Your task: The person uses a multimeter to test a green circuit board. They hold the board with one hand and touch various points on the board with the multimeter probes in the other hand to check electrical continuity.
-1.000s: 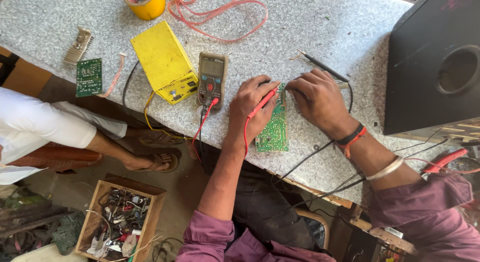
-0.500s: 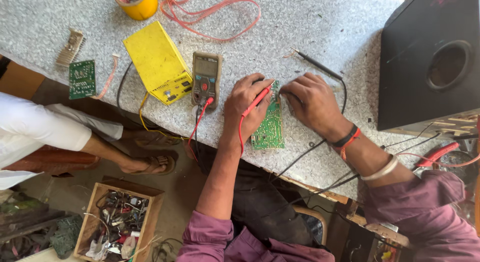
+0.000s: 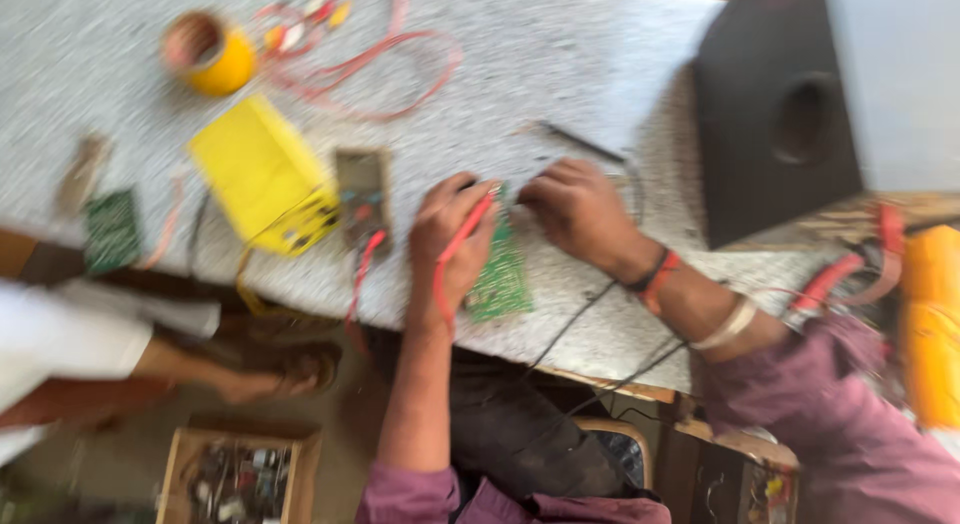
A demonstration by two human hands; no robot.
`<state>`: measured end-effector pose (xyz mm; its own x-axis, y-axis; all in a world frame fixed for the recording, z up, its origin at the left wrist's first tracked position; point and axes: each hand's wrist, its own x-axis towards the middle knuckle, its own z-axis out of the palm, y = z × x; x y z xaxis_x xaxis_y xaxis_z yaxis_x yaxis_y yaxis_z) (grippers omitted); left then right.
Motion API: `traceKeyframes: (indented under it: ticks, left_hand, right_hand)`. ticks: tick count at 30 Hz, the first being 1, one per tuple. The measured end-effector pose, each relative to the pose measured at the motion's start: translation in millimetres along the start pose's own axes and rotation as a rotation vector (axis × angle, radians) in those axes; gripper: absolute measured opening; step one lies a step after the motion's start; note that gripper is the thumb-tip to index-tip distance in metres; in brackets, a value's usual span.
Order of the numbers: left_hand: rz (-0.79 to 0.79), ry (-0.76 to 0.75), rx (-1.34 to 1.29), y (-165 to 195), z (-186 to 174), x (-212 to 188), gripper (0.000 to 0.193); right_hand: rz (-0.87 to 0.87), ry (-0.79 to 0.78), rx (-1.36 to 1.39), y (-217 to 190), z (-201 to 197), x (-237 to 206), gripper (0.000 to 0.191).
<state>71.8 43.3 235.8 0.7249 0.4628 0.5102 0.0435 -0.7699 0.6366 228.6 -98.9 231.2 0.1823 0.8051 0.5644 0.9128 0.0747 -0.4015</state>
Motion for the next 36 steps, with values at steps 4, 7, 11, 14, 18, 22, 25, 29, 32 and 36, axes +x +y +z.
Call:
traceKeyframes:
  ticks: [4,7,11,14,18,22,25,29,32,36]
  left_hand:
    - [0.007,-0.036,0.032,2.6,9.2,0.0,0.03]
    - [0.014,-0.075,0.037,10.0,11.7,2.7,0.03]
    - [0.04,-0.111,0.091,19.1,12.1,3.2,0.029]
    - [0.024,-0.119,0.103,21.0,14.8,1.8,0.03]
    - [0.035,-0.104,0.099,17.8,13.6,-0.2,0.029]
    - [0.019,-0.081,0.075,15.0,12.3,2.4,0.03]
    - [0.0,-0.069,0.048,15.8,12.1,3.5,0.029]
    - [-0.036,-0.073,0.056,18.2,9.0,3.6,0.031]
    - [-0.06,-0.081,0.068,19.2,6.0,4.0,0.032]
    - [-0.058,-0.068,0.072,19.7,5.2,2.1,0.03]
  right_hand:
    - [0.04,0.009,-0.013,11.6,-2.4,-6.9,0.013]
    - [0.048,0.002,-0.046,11.8,-10.1,-14.2,0.013]
    - [0.064,-0.005,0.001,4.5,-14.9,-15.6,0.011]
    - [0.102,0.001,-0.008,0.1,-16.3,-15.4,0.011]
    - [0.116,-0.048,-0.032,-3.4,-17.3,-15.7,0.011]
    - [0.066,-0.045,-0.061,-0.7,-19.9,-9.9,0.014]
    - [0.083,-0.077,-0.058,-1.4,-20.1,-7.8,0.014]
    - [0.107,-0.076,-0.055,-3.7,-17.8,-6.0,0.011]
    - [0.097,-0.075,-0.076,-5.3,-15.3,-4.3,0.013]
    - [0.134,-0.117,-0.092,-6.0,-13.7,-4.2,0.011]
